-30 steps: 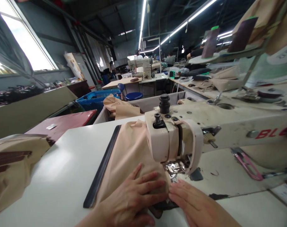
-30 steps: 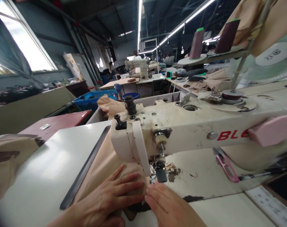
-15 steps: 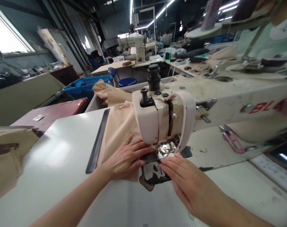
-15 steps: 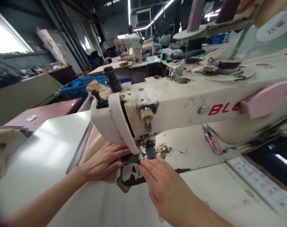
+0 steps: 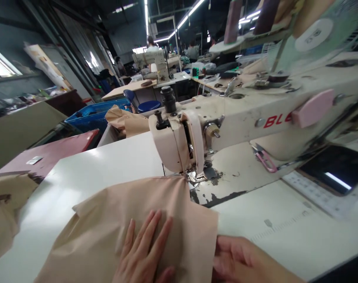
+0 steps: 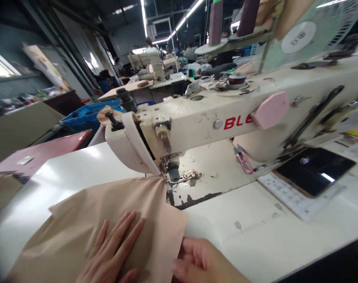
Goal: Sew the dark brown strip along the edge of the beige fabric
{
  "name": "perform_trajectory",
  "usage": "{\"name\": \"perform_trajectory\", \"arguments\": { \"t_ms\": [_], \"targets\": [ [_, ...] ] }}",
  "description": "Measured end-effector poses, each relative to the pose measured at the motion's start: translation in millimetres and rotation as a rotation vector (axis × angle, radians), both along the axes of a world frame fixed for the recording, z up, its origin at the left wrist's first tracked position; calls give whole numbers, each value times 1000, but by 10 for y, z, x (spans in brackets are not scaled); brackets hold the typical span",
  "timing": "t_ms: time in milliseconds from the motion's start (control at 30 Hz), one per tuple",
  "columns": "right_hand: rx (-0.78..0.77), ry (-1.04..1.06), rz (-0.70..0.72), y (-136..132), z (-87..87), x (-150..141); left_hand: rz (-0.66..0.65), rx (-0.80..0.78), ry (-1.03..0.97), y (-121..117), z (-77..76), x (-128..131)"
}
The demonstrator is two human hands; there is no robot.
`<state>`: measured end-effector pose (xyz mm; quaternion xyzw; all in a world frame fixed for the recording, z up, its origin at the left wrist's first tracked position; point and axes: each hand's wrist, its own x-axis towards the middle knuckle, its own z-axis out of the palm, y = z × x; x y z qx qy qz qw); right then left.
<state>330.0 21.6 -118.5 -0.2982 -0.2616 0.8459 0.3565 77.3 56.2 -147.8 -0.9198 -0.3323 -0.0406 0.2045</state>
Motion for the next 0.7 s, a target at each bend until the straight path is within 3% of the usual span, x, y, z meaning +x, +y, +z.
{"name": "perform_trajectory", "arguments": {
  "t_ms": [133,233,367,500,567,700],
  "targets": [
    [97,-323,-291,196,-76,31,-37,36,7,29,-8,45],
    [120,-518,-366,293,-113,54,-92,-22,-102,138,82,141],
    [202,-592,-397,317,-137,25,-161,-401,-382,342,248,504],
    [207,-568,-415,310,-184,7,-121,-833,-461,578,361,861],
    [207,-565,-417,310,-205,13,-133,-921,-453,669,384,935],
    [216,-557,-417,323,-217,39,-163,-944,-477,754,377,944]
  ]
}}
